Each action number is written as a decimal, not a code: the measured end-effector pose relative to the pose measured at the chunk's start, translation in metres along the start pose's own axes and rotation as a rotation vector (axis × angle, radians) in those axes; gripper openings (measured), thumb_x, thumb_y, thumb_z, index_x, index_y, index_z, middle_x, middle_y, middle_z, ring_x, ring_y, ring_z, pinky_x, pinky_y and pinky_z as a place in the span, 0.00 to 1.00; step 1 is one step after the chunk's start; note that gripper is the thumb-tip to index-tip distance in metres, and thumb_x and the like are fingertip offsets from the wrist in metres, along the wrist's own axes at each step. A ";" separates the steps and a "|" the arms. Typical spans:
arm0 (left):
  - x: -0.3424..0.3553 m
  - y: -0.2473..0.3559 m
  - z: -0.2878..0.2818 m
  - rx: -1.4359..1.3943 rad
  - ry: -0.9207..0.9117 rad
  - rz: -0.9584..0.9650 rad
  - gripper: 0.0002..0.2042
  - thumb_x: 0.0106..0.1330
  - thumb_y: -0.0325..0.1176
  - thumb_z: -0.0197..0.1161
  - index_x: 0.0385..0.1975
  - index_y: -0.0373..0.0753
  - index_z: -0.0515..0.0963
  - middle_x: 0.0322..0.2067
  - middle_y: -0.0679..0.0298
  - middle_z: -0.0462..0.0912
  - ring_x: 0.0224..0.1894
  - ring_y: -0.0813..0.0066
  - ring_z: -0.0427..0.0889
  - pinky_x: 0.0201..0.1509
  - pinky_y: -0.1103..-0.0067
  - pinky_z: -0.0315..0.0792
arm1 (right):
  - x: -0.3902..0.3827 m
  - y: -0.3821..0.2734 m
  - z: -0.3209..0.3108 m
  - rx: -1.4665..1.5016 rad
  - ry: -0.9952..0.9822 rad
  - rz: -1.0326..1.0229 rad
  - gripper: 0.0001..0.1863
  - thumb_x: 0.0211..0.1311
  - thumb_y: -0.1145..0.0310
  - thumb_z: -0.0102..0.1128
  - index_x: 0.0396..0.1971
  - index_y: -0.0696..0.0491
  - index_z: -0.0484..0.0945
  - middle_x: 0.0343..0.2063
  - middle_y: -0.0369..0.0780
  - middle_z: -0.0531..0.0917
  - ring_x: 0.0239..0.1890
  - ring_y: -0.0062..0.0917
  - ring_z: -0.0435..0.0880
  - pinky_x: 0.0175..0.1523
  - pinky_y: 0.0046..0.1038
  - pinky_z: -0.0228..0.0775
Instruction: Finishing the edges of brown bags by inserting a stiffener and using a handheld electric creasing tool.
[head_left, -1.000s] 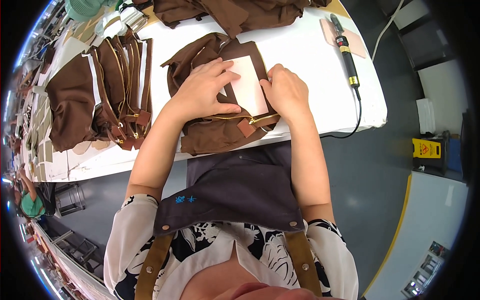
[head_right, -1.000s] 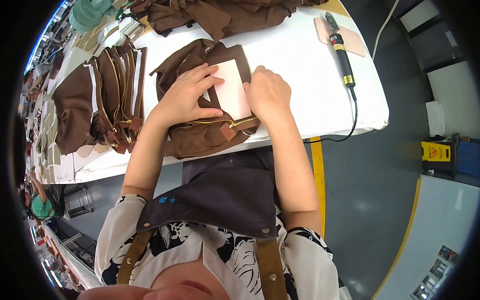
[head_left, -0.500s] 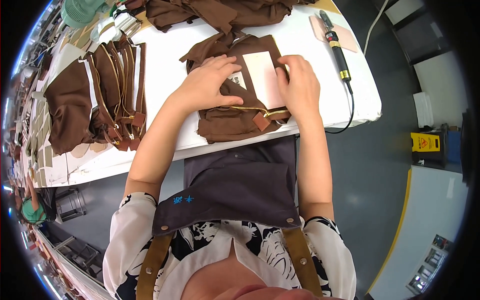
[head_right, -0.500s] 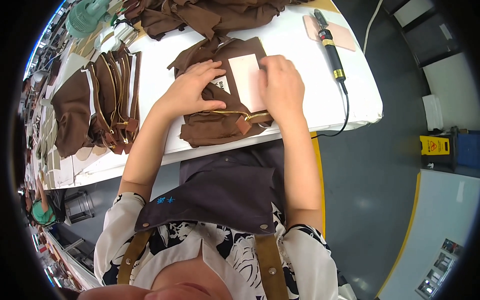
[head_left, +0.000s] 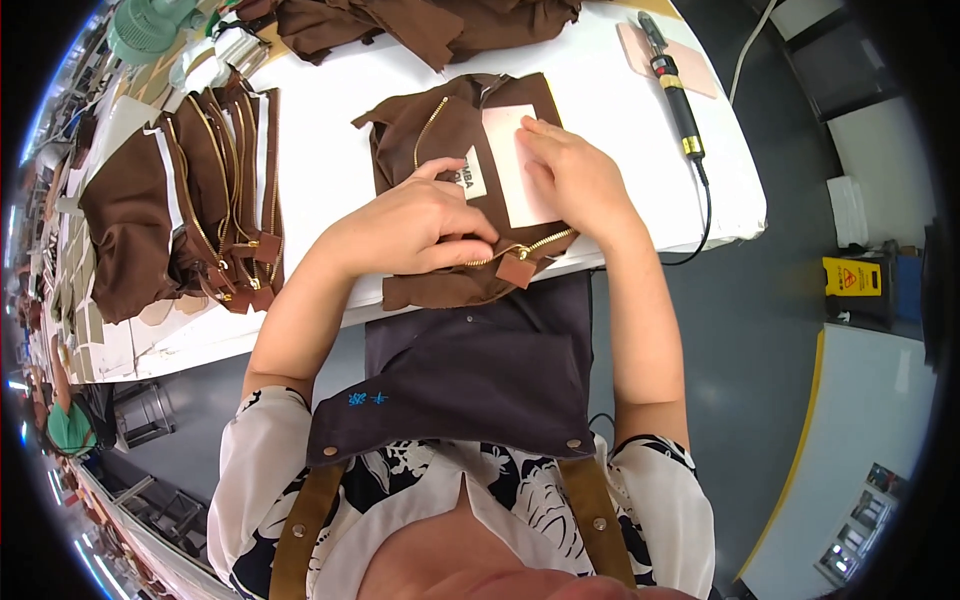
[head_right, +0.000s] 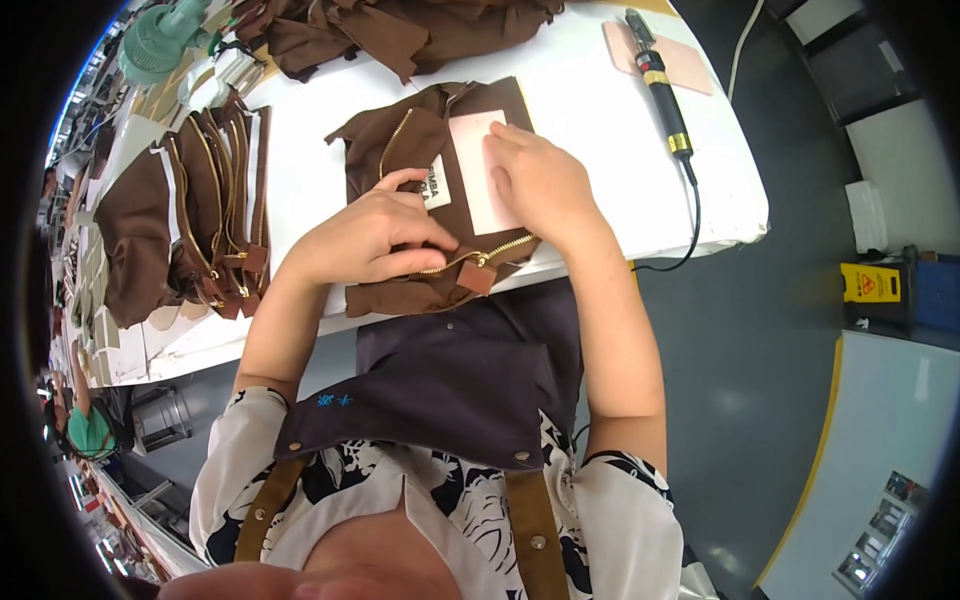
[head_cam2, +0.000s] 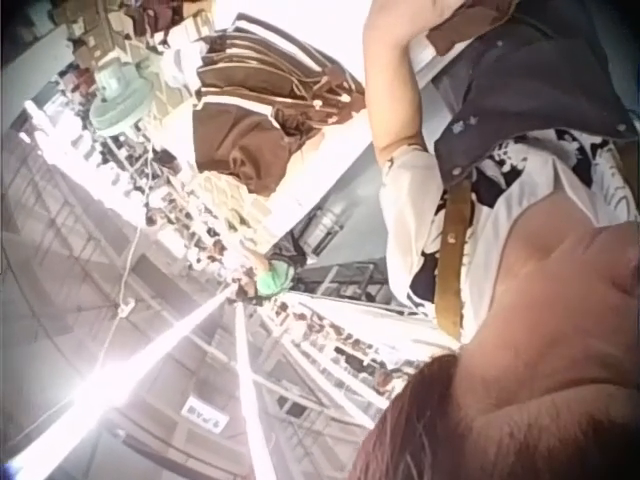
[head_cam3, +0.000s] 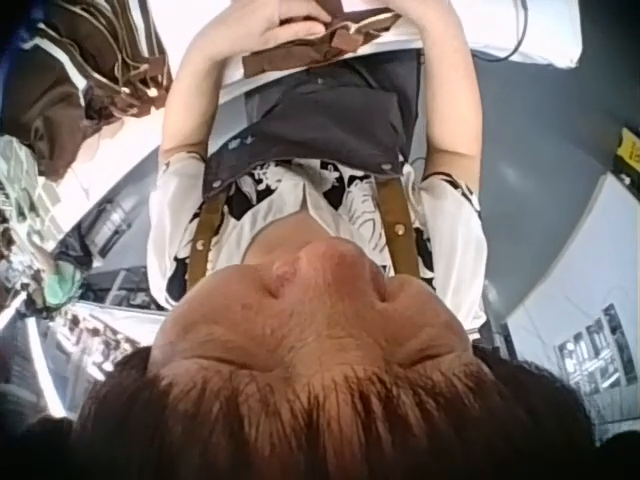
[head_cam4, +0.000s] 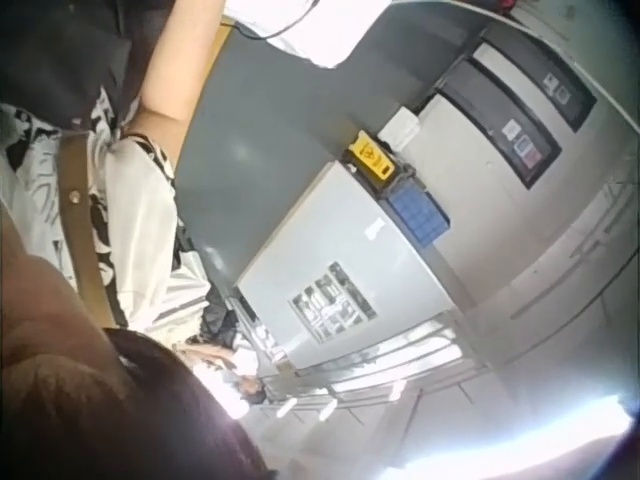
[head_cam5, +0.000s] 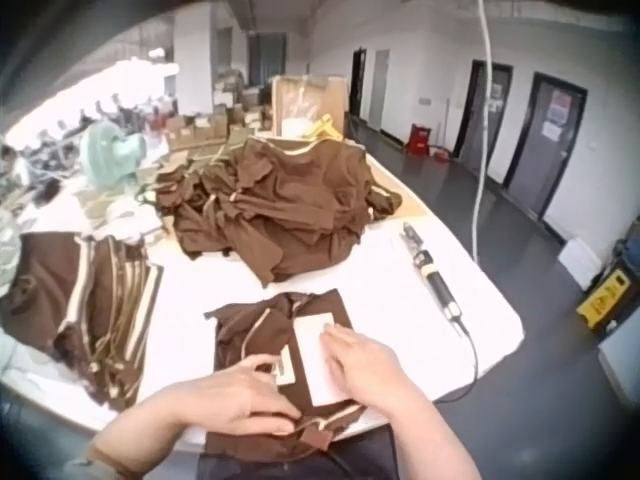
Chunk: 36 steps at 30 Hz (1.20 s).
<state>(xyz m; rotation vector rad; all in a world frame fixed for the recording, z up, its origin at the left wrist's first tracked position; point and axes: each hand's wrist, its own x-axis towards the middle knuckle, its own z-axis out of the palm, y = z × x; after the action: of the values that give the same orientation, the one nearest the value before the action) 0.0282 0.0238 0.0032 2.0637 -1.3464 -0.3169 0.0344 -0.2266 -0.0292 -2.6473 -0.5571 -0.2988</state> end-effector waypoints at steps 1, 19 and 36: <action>-0.001 0.000 0.000 -0.011 -0.004 0.001 0.10 0.68 0.39 0.64 0.37 0.40 0.86 0.24 0.65 0.82 0.34 0.66 0.82 0.73 0.56 0.55 | 0.003 0.003 -0.004 0.015 -0.063 -0.022 0.21 0.60 0.67 0.62 0.53 0.56 0.78 0.59 0.42 0.80 0.60 0.37 0.79 0.60 0.35 0.75; 0.003 -0.011 0.014 0.275 0.207 -0.195 0.11 0.59 0.39 0.70 0.33 0.39 0.79 0.31 0.62 0.80 0.35 0.61 0.80 0.45 0.68 0.70 | -0.001 0.004 -0.033 0.416 -0.197 -0.079 0.36 0.50 0.65 0.75 0.61 0.59 0.73 0.65 0.45 0.72 0.69 0.37 0.67 0.71 0.33 0.61; 0.002 -0.014 0.009 0.229 0.212 -0.242 0.16 0.58 0.38 0.73 0.44 0.40 0.81 0.34 0.63 0.83 0.38 0.62 0.82 0.50 0.68 0.72 | -0.067 -0.130 -0.158 1.274 0.210 -0.439 0.17 0.50 0.73 0.77 0.29 0.30 0.82 0.34 0.17 0.78 0.42 0.09 0.69 0.54 0.32 0.52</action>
<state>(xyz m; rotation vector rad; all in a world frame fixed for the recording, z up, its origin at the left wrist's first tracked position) 0.0346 0.0226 -0.0123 2.3814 -1.0480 -0.0440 -0.1006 -0.2104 0.1384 -1.2483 -0.8658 -0.2209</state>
